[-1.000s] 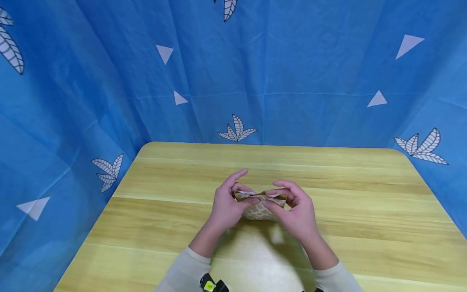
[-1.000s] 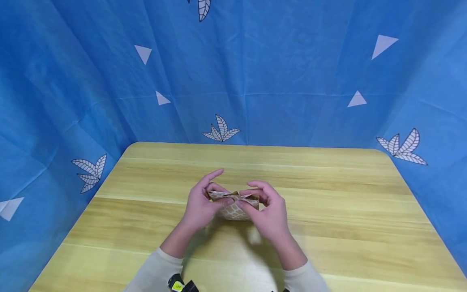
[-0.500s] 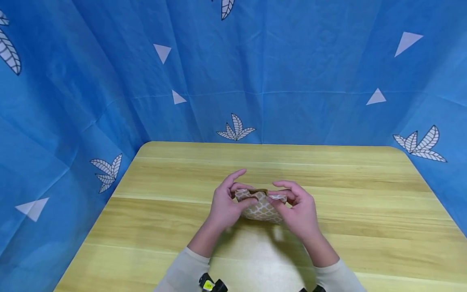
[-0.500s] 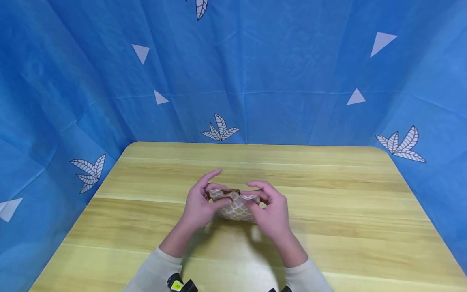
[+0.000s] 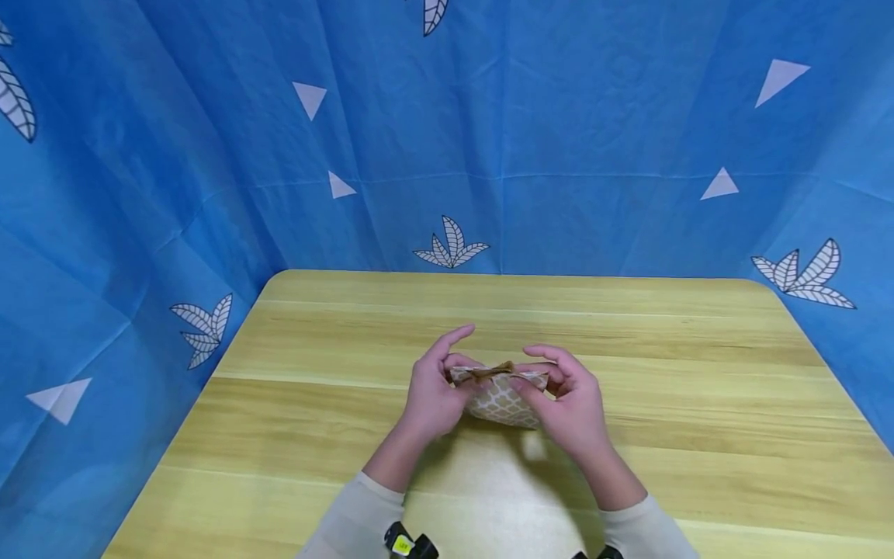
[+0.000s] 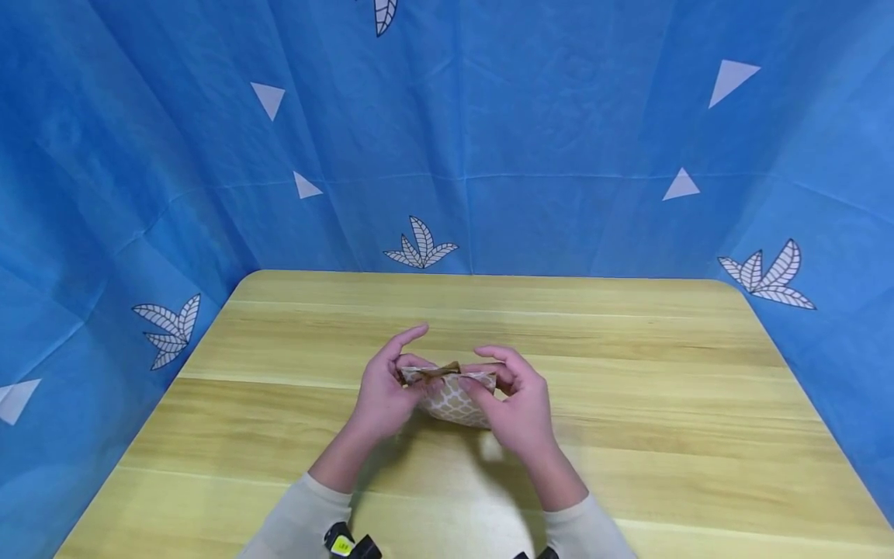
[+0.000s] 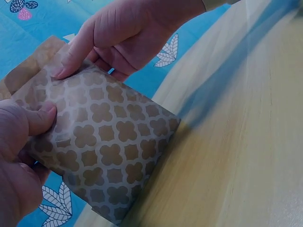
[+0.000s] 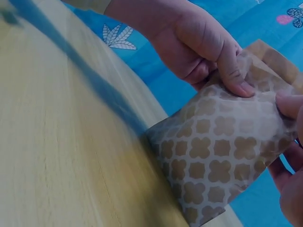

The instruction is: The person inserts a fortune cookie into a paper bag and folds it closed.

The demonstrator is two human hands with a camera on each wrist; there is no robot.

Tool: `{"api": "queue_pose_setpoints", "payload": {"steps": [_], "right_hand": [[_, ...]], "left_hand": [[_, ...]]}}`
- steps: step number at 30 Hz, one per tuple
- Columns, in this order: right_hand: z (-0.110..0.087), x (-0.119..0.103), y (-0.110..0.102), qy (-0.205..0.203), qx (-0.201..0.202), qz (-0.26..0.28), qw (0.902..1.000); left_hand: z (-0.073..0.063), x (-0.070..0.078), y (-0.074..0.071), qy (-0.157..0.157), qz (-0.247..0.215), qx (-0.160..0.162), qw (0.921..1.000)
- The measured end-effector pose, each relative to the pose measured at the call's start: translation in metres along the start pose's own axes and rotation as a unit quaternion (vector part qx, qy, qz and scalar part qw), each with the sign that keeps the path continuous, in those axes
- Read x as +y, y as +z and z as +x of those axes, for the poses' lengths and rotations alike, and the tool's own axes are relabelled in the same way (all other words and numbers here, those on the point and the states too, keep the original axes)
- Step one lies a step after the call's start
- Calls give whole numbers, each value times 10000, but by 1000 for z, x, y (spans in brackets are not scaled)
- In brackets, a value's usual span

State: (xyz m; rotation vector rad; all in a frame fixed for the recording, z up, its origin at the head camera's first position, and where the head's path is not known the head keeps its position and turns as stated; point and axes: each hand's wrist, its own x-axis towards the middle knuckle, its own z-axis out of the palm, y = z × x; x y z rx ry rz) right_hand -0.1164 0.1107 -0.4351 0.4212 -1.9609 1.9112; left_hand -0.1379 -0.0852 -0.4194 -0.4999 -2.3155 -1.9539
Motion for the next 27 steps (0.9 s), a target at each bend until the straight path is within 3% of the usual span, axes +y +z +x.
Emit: {"api": "queue_pose_setpoints", "payload": {"steps": [5,10,15,21,27], "right_hand": [[1,1,0,-105,276,44,9996],[2,0,1,-44,505,236,9984],[2,1,-2,66,236,374,9990],[0,4,-7,369,-128,368,9986],[1,5,-6,206,-65,349,9992]], "left_hand": [[0,-2,1,-33,180,-139,9997],[-1,-2,3,135,424,-272,9986],[-1,-2,6,177,540,-70,9984],[0,-3,7,13,532,302,9981],[-1,-2,7,-142,400,151,9990]]}}
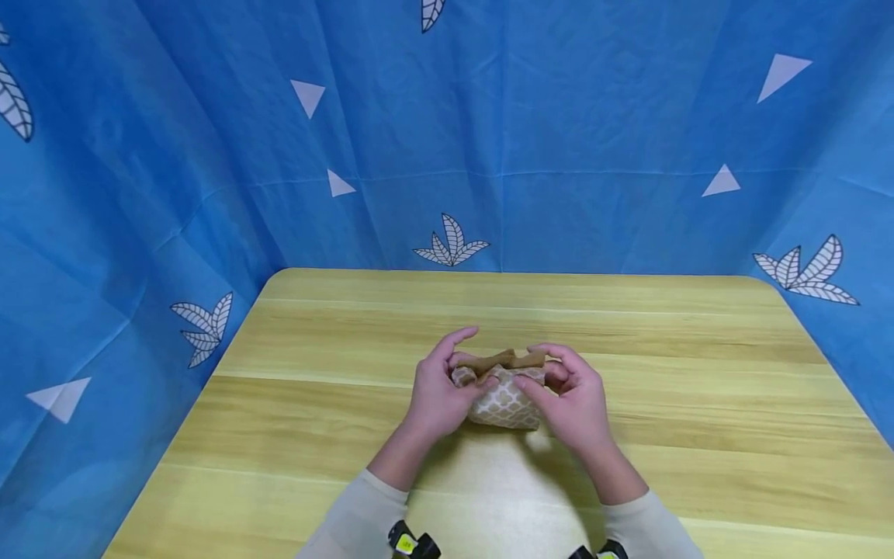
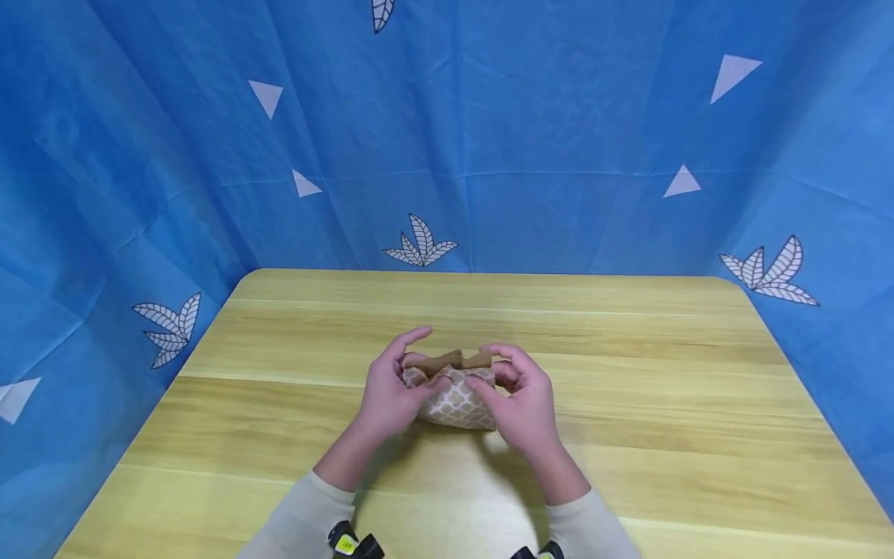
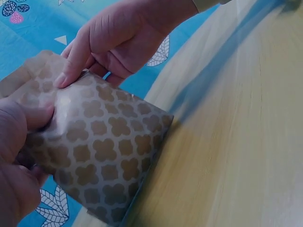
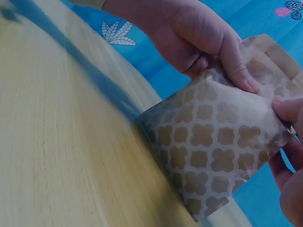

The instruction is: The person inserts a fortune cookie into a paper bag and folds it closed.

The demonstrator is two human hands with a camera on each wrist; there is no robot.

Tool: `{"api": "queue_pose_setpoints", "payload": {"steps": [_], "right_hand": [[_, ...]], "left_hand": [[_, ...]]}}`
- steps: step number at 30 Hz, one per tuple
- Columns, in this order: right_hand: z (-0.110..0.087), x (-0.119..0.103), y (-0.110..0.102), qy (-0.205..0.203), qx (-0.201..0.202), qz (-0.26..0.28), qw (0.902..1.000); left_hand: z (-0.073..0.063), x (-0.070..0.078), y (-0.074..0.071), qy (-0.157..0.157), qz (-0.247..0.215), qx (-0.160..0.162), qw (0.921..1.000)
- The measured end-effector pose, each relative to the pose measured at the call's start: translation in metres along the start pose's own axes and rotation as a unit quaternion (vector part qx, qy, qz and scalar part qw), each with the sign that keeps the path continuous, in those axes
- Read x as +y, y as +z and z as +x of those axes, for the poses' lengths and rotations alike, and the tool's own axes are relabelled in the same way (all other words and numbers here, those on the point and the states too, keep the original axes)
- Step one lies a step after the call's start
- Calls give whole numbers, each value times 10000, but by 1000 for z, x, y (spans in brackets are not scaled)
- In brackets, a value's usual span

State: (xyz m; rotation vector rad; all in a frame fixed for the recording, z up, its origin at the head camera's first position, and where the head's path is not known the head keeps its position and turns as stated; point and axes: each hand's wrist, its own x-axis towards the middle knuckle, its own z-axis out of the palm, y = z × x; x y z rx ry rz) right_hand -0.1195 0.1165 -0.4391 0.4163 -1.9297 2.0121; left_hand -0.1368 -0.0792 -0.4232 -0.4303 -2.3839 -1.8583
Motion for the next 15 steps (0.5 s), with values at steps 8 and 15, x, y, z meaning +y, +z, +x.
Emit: {"api": "queue_pose_setpoints", "payload": {"steps": [8,15], "right_hand": [[1,0,0,-182,219,133,9995],[0,3,-2,-43,-33,213,9998]], "left_hand": [[-7,24,-7,46,-123,-406,9991],[-3,-7,-2,213,-220,-183,9994]]}}
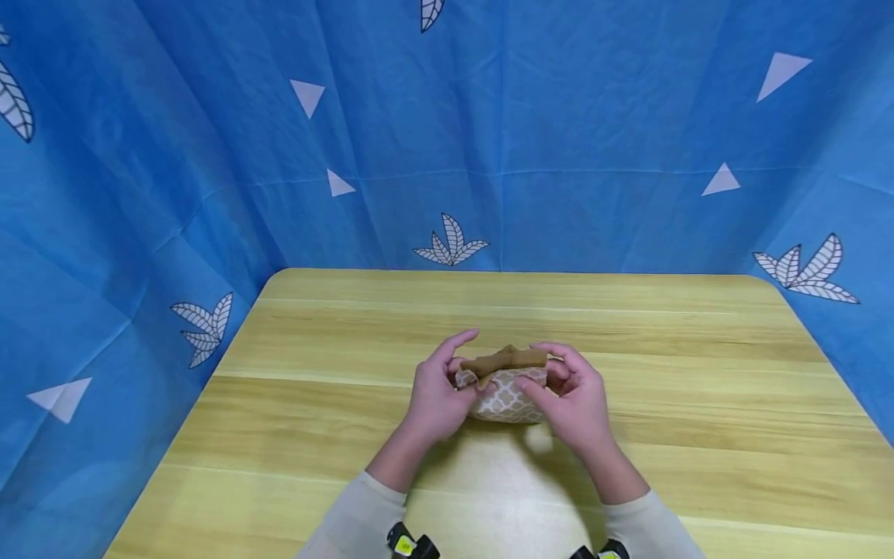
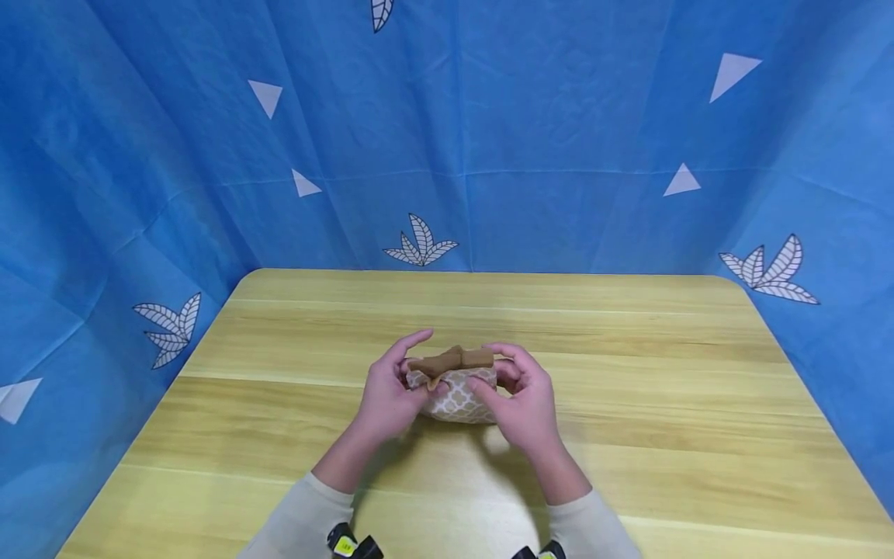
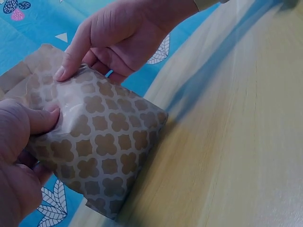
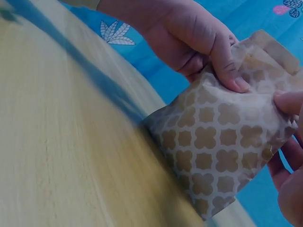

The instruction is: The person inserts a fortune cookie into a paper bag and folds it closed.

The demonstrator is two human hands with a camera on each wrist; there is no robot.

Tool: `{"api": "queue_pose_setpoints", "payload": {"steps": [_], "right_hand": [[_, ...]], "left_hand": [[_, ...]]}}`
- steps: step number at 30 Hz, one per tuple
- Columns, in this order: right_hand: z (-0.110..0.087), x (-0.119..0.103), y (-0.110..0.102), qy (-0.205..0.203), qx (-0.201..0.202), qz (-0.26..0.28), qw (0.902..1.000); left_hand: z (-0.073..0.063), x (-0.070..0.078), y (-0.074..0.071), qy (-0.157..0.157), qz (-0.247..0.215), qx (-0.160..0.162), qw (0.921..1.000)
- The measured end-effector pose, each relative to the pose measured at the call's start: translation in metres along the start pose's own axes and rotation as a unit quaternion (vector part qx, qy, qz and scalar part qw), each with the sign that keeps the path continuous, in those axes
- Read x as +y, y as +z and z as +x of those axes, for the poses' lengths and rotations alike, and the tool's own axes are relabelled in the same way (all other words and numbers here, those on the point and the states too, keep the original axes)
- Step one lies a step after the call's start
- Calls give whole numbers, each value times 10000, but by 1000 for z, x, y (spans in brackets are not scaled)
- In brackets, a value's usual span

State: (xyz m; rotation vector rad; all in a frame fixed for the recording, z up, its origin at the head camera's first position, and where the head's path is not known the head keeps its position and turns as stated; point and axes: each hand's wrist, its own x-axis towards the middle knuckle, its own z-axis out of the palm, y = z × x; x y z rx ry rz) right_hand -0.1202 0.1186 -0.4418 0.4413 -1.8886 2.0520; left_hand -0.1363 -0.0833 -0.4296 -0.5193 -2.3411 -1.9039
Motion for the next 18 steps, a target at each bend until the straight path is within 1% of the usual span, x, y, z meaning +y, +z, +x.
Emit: {"api": "queue_pose_setpoints", "payload": {"steps": [4,6,9,13,15,18], "right_hand": [[0,1,-1,54,-54,74,9999],[0,1,-1,47,-70,14,10000],[-1,2,-2,40,-74,-70,9999],[-1,0,-2,29,-20,-184,9998],[-1,-1,-2,42,7,-213,9998],[-2,-2,-2,131,53,-233,9996]], "left_hand": [[1,-1,-2,110,-11,47,9999],[0,1,-4,141,-3,61,9999],[-2,4,-7,197,-153,136,9996],[-3,7,-10,245,-335,388,9984],[-3,6,-9,210,-316,550,9978],[-3,6,-8,60,-281,736,9969]]}}
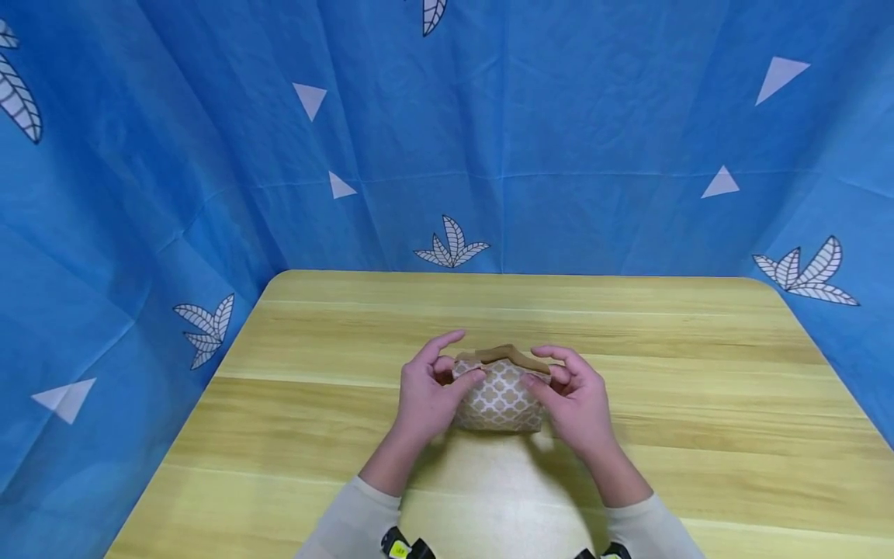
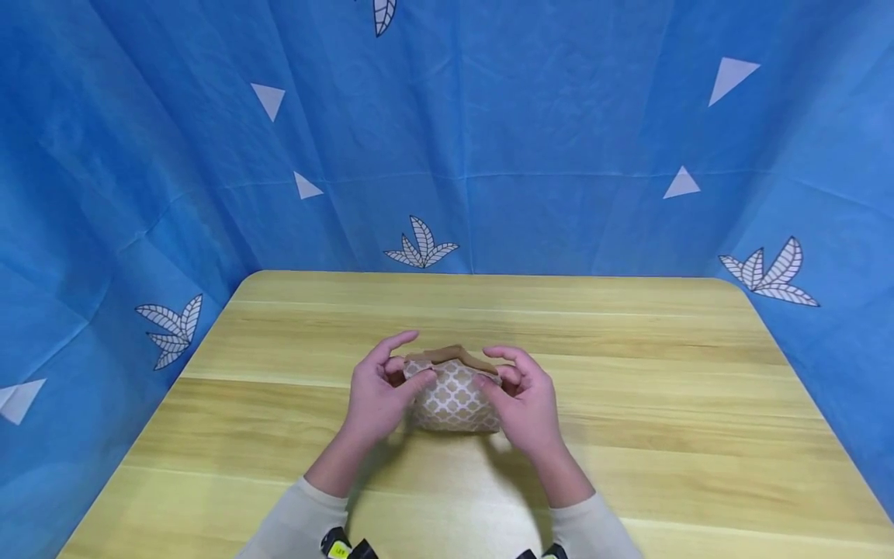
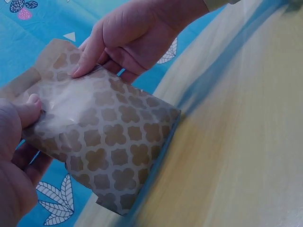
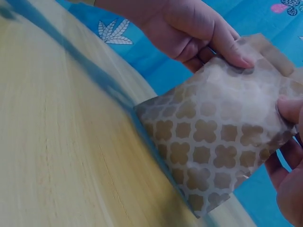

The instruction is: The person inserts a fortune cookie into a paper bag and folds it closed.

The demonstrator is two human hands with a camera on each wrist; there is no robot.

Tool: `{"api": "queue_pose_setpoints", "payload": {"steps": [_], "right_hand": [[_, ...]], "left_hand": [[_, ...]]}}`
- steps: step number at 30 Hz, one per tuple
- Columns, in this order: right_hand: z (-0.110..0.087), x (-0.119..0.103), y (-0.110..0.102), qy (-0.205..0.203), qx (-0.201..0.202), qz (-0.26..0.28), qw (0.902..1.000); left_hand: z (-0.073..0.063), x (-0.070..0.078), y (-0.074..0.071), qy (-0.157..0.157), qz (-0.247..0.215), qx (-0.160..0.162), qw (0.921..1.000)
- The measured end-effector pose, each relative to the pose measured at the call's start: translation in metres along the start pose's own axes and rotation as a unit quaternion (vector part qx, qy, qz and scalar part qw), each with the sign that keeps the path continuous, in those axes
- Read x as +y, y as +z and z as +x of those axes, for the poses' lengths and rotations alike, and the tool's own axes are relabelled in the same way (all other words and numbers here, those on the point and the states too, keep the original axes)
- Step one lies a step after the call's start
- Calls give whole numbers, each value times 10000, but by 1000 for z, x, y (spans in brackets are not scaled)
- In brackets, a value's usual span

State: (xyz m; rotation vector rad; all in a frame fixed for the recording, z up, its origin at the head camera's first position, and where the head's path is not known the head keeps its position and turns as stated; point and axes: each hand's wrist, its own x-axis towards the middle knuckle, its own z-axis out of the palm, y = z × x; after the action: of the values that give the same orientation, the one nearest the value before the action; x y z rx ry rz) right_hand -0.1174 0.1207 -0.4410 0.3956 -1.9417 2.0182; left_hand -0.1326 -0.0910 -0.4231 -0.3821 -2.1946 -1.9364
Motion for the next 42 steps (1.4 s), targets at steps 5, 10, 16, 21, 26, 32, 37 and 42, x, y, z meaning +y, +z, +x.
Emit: {"api": "queue_pose_setpoints", "payload": {"steps": [5,10,16,21,26,32,37,42], "right_hand": [[-1,-1,-3,147,62,19,9999],[0,-4,-6,47,172,-292,9994],[3,-10,-6,-170,385,-518,9978],[3,-13,-5,-214,389,-522,9977],[2,-14,-4,-325,459,-575,9968],[3,-12,-8,-444,279,-557,9971],[3,-10,-9,-466,171,-472,9977],[4,-8,-11,-619,-69,-385,9973]], "left_hand": [[-2,11,1,-60,242,80,9997],[-4,33,-1,417,417,-113,9982],[-3,39,-4,778,387,-559,9946],[-2,43,-2,864,561,-668,9924],[-2,42,-1,1053,643,-470,9912],[-1,40,-4,1119,599,-425,9910],[-1,38,-5,1143,531,-459,9910],[3,15,-6,1597,632,-599,9833]]}}
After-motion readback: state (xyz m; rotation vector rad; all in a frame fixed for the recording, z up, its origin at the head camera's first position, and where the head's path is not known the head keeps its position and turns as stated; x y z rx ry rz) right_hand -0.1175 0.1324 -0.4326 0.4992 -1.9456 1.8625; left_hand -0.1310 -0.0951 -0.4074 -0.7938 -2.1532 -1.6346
